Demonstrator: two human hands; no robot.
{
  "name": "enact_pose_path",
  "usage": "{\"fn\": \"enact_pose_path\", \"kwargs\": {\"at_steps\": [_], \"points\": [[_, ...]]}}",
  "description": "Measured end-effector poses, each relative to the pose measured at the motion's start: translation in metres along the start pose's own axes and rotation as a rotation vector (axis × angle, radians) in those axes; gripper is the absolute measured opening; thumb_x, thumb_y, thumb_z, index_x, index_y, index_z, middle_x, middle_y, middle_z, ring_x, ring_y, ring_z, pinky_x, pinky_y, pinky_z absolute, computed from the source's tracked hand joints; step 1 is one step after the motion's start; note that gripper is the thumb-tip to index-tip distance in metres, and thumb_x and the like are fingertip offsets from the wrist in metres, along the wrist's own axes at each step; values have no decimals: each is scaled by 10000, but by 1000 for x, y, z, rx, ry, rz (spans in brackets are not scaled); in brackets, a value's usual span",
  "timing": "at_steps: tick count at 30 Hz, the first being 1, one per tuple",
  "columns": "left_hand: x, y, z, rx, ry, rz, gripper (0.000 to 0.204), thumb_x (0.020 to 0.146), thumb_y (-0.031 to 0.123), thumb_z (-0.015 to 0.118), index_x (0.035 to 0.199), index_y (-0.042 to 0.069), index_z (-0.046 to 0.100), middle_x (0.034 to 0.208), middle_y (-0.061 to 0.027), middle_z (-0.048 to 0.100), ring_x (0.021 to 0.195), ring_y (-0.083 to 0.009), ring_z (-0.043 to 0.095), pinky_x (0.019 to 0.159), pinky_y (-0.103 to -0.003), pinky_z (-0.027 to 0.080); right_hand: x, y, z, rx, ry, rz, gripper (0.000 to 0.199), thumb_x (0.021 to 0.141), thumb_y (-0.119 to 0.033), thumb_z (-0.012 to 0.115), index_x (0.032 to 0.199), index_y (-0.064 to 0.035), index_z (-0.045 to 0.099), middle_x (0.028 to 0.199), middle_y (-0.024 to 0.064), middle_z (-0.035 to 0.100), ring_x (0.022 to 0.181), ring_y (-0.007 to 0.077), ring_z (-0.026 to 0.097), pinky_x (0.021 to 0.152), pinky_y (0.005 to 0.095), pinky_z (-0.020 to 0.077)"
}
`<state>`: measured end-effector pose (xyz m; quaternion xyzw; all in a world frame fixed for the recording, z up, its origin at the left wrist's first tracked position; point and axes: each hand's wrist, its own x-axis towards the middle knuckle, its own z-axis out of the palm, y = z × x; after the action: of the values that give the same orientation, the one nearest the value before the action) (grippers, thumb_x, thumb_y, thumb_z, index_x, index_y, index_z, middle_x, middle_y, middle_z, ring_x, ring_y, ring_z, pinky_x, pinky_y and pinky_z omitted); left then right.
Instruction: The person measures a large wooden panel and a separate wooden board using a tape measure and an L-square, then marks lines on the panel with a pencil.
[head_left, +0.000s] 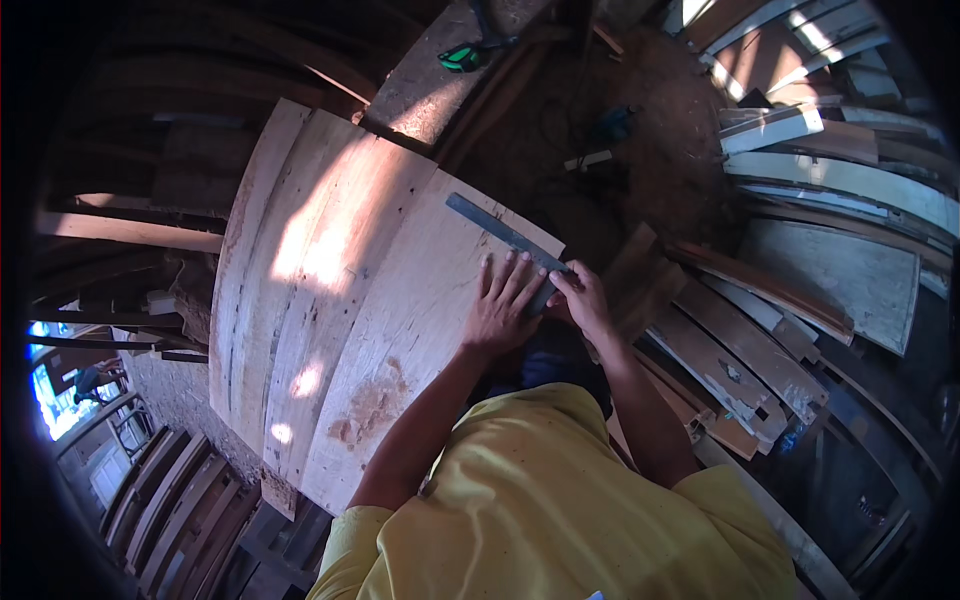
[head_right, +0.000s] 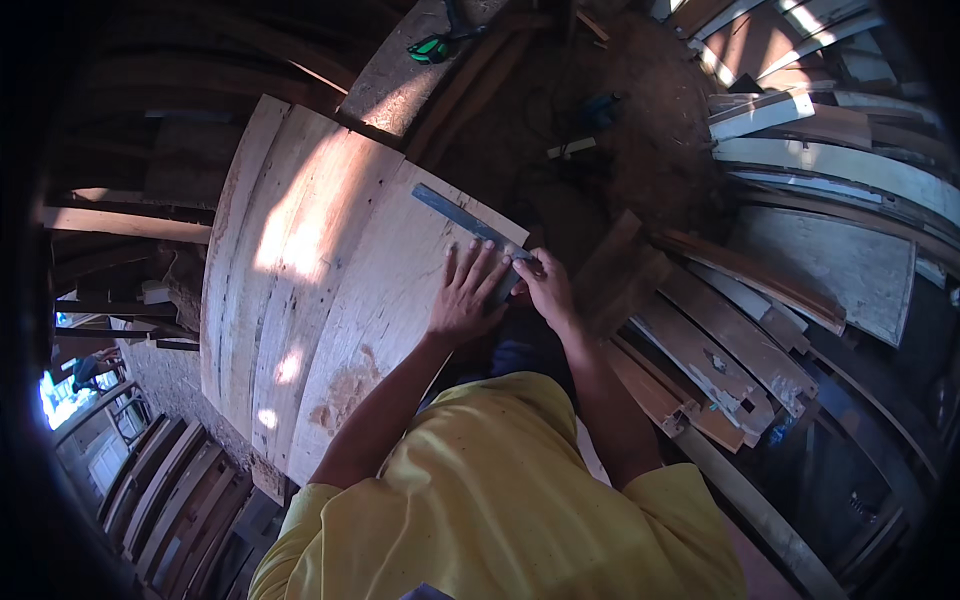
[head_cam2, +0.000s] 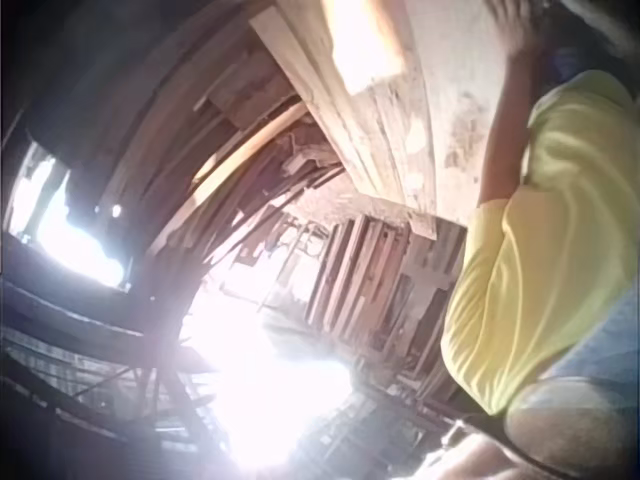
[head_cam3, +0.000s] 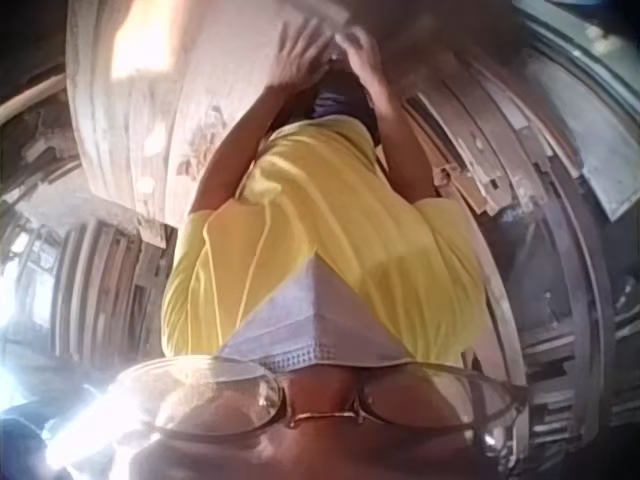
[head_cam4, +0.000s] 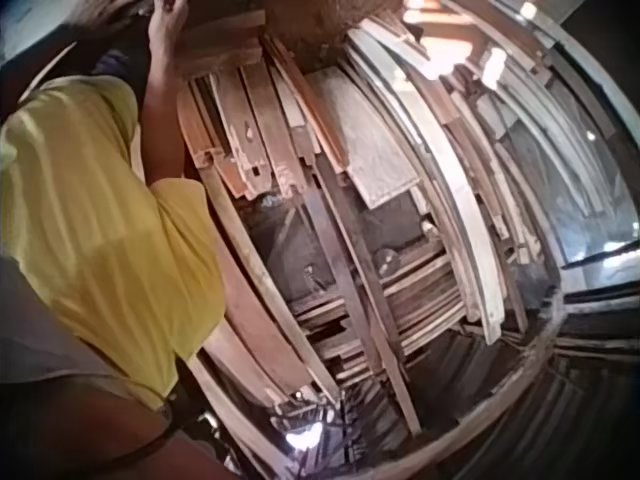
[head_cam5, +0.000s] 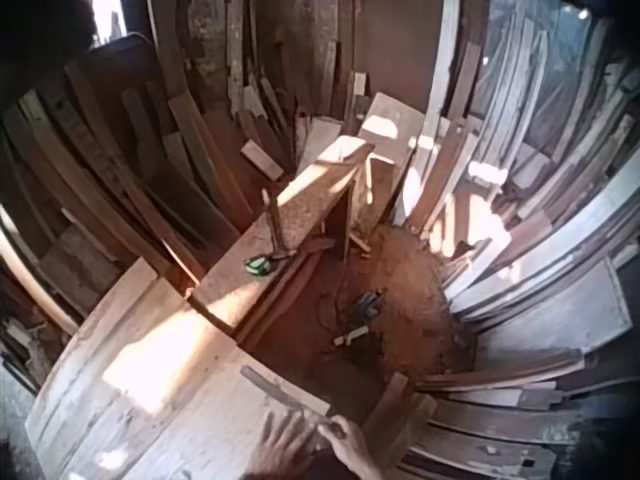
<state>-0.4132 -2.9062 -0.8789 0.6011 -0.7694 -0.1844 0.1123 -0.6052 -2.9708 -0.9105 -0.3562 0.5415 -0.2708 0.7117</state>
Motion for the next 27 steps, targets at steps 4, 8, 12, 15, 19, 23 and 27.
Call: {"fn": "enact_pose_path", "kwargs": {"at_steps": [4, 8, 12, 15, 19, 23, 27], "points": [[1, 2, 0, -7, -3, -18, 898, 848, 442, 759, 1650, 244, 406, 1719, -121, 352, 1617, -363, 267, 1318, -644, 114, 1, -1, -1, -38, 0, -5, 124, 1064, -151, 678, 1033, -43, 625, 871, 24, 693, 664, 84, 677, 618, 234, 563], [1, 2, -3, -14, -8, -37, 921, 828, 443, 761, 1653, 252, 400, 1726, -109, 348, 1619, -344, 271, 1320, -637, 119, 4, 6, -3, 20, -22, -29, 170, 1077, -198, 670, 1059, -33, 636, 876, 31, 718, 636, 80, 682, 568, 235, 561], [1, 3, -5, -26, -1, -48, 917, 837, 439, 749, 1658, 242, 390, 1730, -109, 343, 1620, -344, 270, 1321, -631, 122, 5, 6, -4, 18, -22, 6, 173, 1077, -199, 670, 1074, -31, 631, 871, 33, 716, 630, 82, 682, 568, 235, 563], [2, 4, -6, -37, 8, -51, 921, 840, 436, 745, 1659, 219, 385, 1733, -112, 338, 1621, -338, 268, 1322, -626, 122, 6, 5, -4, 20, -20, 7, 176, 1075, -207, 673, 1072, -36, 629, 867, 28, 709, 628, 81, 682, 570, 235, 566], [2, 6, -10, -59, 14, -68, 944, 835, 436, 749, 1661, 174, 377, 1738, -118, 329, 1623, -332, 266, 1324, -615, 116, 4, 2, -1, 26, -9, 19, 188, 1072, -230, 675, 1069, -48, 630, 854, 8, 689, 619, 75, 672, 570, 233, 567], [3, 7, -13, -95, 18, -74, 971, 825, 436, 758, 1665, 147, 366, 1738, -125, 327, 1623, -334, 265, 1326, -605, 111, 2, 1, 2, 51, 16, 13, 200, 1070, -251, 676, 1064, -56, 633, 844, -6, 675, 612, 68, 661, 564, 235, 564], [2, 8, -13, -83, 28, -77, 990, 819, 449, 747, 1674, 156, 346, 1735, -111, 336, 1616, -322, 280, 1333, -595, 101, 1, -2, 3, 46, 30, 28, 213, 1065, -264, 684, 1052, -57, 635, 840, -7, 673, 613, 64, 657, 558, 239, 561]]}}
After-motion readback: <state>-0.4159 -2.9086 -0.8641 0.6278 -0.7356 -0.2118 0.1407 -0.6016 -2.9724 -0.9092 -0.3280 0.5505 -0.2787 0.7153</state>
